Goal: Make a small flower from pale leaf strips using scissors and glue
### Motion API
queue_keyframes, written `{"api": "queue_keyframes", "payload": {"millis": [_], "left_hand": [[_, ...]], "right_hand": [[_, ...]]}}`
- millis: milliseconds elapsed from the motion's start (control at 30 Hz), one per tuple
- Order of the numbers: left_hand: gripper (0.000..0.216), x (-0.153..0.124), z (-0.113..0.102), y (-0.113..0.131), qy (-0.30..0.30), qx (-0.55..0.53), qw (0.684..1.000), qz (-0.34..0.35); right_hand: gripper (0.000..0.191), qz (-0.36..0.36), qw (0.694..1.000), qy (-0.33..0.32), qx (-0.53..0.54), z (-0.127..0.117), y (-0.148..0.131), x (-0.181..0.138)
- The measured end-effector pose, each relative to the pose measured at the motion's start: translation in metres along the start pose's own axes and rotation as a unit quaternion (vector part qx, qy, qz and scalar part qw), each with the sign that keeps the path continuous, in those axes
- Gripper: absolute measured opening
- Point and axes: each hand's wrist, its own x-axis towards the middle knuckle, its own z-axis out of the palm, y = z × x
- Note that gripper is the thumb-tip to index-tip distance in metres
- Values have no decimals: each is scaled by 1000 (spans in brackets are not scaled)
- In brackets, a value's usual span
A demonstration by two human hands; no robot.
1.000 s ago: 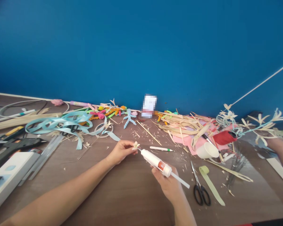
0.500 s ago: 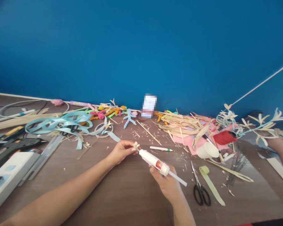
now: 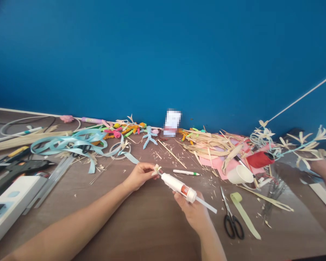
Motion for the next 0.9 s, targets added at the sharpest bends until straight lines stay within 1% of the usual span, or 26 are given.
{"api": "queue_keyframes", "payload": {"millis": [100, 233, 300, 467, 533, 667, 833, 900], "left_hand": [[22, 0, 0, 0, 4, 0, 1000, -4], [22, 0, 1, 0, 7, -9, 1000, -6], [23, 0, 1, -1, 7, -10, 1000, -8], [24, 1, 0, -2, 12, -2, 1000, -8], [24, 0, 0, -2, 10, -3, 1000, -8], [22, 0, 0, 0, 3, -5, 1000, -1], [23, 0, 1, 1, 14, 6, 1000, -10], [23, 0, 1, 0, 14, 5, 1000, -10]], "right_hand": [[45, -3, 1000, 29, 6, 0, 0, -1], [41, -29, 999, -5, -14, 1, -4, 1], [40, -32, 999, -9, -24, 0, -4, 2], [42, -10, 1000, 8, -4, -1, -1, -1], [42, -16, 1000, 12, -5, 1, -1, -1], [39, -43, 999, 0, -25, 1, -2, 1], [42, -28, 999, 14, -23, -3, 1, 1], [41, -33, 999, 13, -25, -3, 0, 1]]}}
